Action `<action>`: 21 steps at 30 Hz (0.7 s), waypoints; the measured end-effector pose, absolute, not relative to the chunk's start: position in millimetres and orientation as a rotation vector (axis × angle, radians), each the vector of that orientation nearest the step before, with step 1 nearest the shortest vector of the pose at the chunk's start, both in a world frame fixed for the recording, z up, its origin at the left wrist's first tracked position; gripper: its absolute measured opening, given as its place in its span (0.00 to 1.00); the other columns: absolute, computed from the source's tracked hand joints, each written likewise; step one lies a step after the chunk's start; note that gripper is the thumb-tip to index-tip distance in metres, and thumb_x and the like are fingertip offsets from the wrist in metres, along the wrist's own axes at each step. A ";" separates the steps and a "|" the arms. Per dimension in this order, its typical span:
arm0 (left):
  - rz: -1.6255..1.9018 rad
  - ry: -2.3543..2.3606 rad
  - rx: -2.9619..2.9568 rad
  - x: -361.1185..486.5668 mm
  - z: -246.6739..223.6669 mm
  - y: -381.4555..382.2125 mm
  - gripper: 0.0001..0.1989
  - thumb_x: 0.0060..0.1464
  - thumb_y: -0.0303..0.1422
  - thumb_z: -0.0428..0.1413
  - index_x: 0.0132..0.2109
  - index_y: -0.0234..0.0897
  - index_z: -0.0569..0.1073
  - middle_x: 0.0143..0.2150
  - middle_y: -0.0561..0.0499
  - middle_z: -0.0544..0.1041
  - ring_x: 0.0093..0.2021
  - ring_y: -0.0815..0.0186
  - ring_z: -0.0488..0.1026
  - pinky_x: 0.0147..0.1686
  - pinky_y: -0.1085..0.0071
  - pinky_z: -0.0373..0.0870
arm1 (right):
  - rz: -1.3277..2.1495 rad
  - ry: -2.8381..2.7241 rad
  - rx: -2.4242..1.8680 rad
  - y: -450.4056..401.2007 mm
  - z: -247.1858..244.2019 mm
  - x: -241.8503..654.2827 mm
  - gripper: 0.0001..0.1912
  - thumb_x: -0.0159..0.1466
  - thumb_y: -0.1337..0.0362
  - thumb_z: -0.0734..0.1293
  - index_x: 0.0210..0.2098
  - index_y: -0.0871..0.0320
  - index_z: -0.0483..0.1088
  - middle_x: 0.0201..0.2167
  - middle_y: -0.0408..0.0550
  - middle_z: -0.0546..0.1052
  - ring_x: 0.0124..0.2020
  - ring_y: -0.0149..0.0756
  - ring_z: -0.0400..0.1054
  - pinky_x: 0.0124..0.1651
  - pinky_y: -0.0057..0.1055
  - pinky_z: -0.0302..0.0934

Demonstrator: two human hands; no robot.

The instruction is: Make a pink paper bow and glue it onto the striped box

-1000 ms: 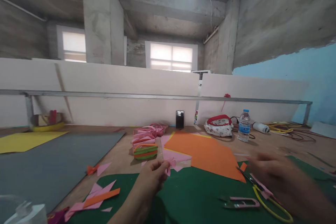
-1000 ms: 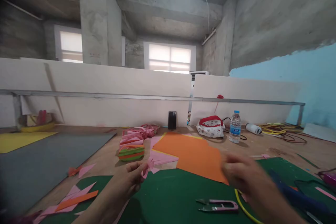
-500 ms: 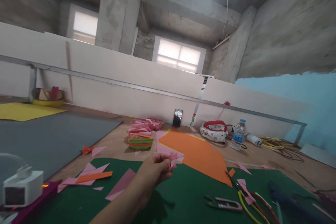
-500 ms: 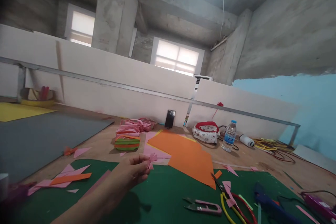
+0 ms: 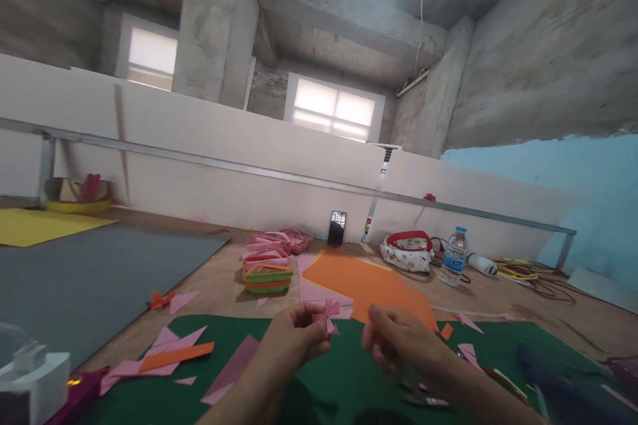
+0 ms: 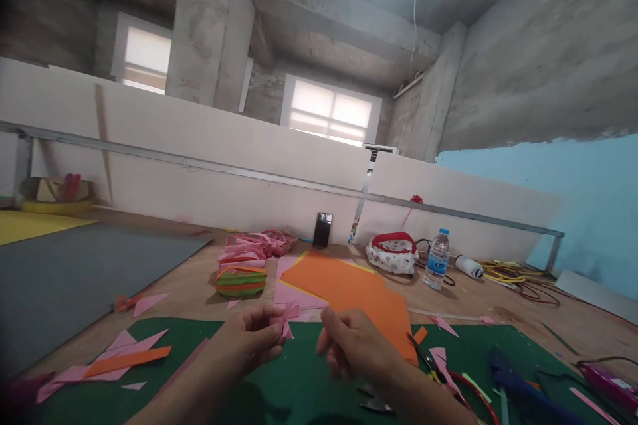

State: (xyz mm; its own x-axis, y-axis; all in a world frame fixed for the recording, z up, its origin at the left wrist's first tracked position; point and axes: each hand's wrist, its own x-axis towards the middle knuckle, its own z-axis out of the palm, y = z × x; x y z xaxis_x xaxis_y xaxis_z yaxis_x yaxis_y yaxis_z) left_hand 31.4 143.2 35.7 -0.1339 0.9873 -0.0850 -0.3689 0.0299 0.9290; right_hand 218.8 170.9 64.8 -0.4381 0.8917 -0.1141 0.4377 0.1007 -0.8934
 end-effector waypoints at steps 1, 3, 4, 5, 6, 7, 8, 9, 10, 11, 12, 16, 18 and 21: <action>1.419 1.042 0.825 32.0 33.6 144.9 0.12 0.35 0.26 0.65 0.30 0.34 0.72 0.22 0.56 0.75 0.23 0.71 0.72 0.26 0.75 0.70 | 1.420 -1.838 -1.277 173.8 58.7 206.1 0.33 0.57 0.34 0.55 0.25 0.60 0.66 0.12 0.39 0.63 0.12 0.25 0.54 0.16 0.22 0.45; 1.405 1.013 0.848 33.8 29.9 147.6 0.11 0.36 0.25 0.65 0.30 0.34 0.72 0.20 0.58 0.74 0.22 0.71 0.71 0.26 0.73 0.70 | 1.568 -1.755 -1.234 174.9 48.3 190.8 0.32 0.57 0.35 0.57 0.26 0.61 0.67 0.12 0.38 0.63 0.12 0.24 0.54 0.15 0.21 0.44; 1.399 0.997 0.856 34.9 28.5 148.4 0.11 0.36 0.25 0.64 0.30 0.34 0.71 0.20 0.59 0.73 0.21 0.72 0.70 0.26 0.73 0.69 | 1.609 -1.746 -1.206 173.4 44.7 187.0 0.31 0.57 0.36 0.59 0.26 0.61 0.68 0.12 0.38 0.63 0.12 0.24 0.54 0.15 0.21 0.44; 1.392 0.981 0.861 36.0 27.5 148.7 0.11 0.36 0.25 0.64 0.30 0.34 0.71 0.19 0.59 0.73 0.20 0.72 0.70 0.26 0.73 0.69 | 1.627 -1.754 -1.181 171.0 42.2 184.8 0.29 0.57 0.38 0.61 0.27 0.61 0.68 0.12 0.38 0.63 0.12 0.24 0.55 0.15 0.21 0.45; 1.387 0.968 0.861 37.0 26.9 148.6 0.12 0.34 0.26 0.65 0.29 0.35 0.71 0.19 0.59 0.72 0.20 0.72 0.69 0.26 0.72 0.69 | 1.625 -1.768 -1.155 168.1 40.8 183.7 0.27 0.56 0.41 0.63 0.26 0.62 0.68 0.12 0.38 0.63 0.12 0.23 0.55 0.16 0.21 0.45; 1.382 0.960 0.861 38.0 26.6 148.1 0.13 0.33 0.28 0.66 0.29 0.35 0.71 0.19 0.59 0.72 0.20 0.72 0.69 0.26 0.73 0.69 | 1.606 -1.780 -1.128 165.1 40.6 183.1 0.23 0.56 0.45 0.65 0.26 0.62 0.68 0.12 0.38 0.64 0.13 0.23 0.55 0.17 0.20 0.46; 1.376 0.958 0.861 38.8 26.5 147.3 0.13 0.32 0.29 0.66 0.27 0.35 0.70 0.18 0.59 0.71 0.19 0.73 0.68 0.25 0.73 0.68 | 1.583 -1.785 -1.112 162.3 41.0 182.7 0.20 0.56 0.49 0.67 0.25 0.61 0.67 0.12 0.38 0.64 0.13 0.22 0.55 0.18 0.20 0.46; 1.367 0.964 0.862 39.6 26.5 146.3 0.14 0.32 0.31 0.67 0.26 0.36 0.70 0.18 0.59 0.70 0.19 0.74 0.66 0.24 0.75 0.67 | 1.563 -1.792 -1.101 160.1 41.9 182.6 0.17 0.55 0.53 0.68 0.24 0.61 0.66 0.12 0.37 0.65 0.14 0.22 0.55 0.18 0.20 0.46; 1.356 0.978 0.863 40.4 26.5 145.3 0.14 0.32 0.33 0.67 0.25 0.36 0.69 0.17 0.60 0.69 0.17 0.76 0.63 0.22 0.77 0.64 | 1.538 -1.801 -1.097 158.6 42.7 182.5 0.14 0.55 0.56 0.68 0.23 0.61 0.65 0.12 0.37 0.65 0.14 0.22 0.55 0.19 0.20 0.47; 1.341 0.997 0.865 41.0 26.4 144.3 0.15 0.33 0.35 0.67 0.24 0.35 0.68 0.16 0.60 0.67 0.16 0.77 0.61 0.19 0.79 0.60 | 1.513 -1.811 -1.103 157.9 43.4 182.6 0.12 0.54 0.59 0.68 0.23 0.61 0.65 0.12 0.37 0.65 0.14 0.22 0.55 0.19 0.20 0.47; 1.325 1.017 0.865 41.7 26.2 143.4 0.16 0.34 0.37 0.67 0.23 0.35 0.68 0.16 0.60 0.66 0.16 0.78 0.59 0.18 0.81 0.55 | 1.484 -1.825 -1.113 157.9 43.5 182.8 0.10 0.54 0.62 0.67 0.22 0.61 0.65 0.12 0.37 0.64 0.14 0.22 0.55 0.19 0.20 0.47; 1.276 1.090 0.867 43.4 26.3 140.6 0.15 0.37 0.39 0.65 0.23 0.35 0.68 0.17 0.57 0.67 0.18 0.77 0.59 0.17 0.81 0.51 | 1.356 -1.905 -1.151 162.1 38.3 185.7 0.02 0.50 0.70 0.64 0.23 0.60 0.65 0.14 0.36 0.66 0.15 0.24 0.58 0.19 0.20 0.50; 1.258 1.112 0.876 43.5 28.6 138.5 0.13 0.40 0.38 0.63 0.24 0.35 0.69 0.18 0.57 0.67 0.18 0.77 0.59 0.18 0.81 0.52 | 1.304 -1.962 -1.152 164.7 34.3 188.8 0.02 0.49 0.72 0.62 0.23 0.60 0.65 0.15 0.36 0.66 0.16 0.24 0.58 0.19 0.21 0.50; 1.247 1.139 0.890 42.4 35.1 133.9 0.12 0.42 0.38 0.62 0.24 0.35 0.68 0.18 0.58 0.65 0.18 0.77 0.58 0.19 0.81 0.52 | 1.226 -2.085 -1.135 167.9 31.4 196.0 0.03 0.47 0.73 0.63 0.20 0.60 0.67 0.14 0.36 0.66 0.17 0.25 0.58 0.20 0.22 0.49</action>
State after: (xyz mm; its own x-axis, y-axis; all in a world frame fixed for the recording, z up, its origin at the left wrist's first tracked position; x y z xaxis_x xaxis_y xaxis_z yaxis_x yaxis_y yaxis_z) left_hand 42.4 133.9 35.1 -0.0425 0.9867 -0.1569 -0.2457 0.1419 0.9589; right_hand 196.0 167.9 31.4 -0.5500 0.8350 -0.0156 0.4196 0.2601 -0.8696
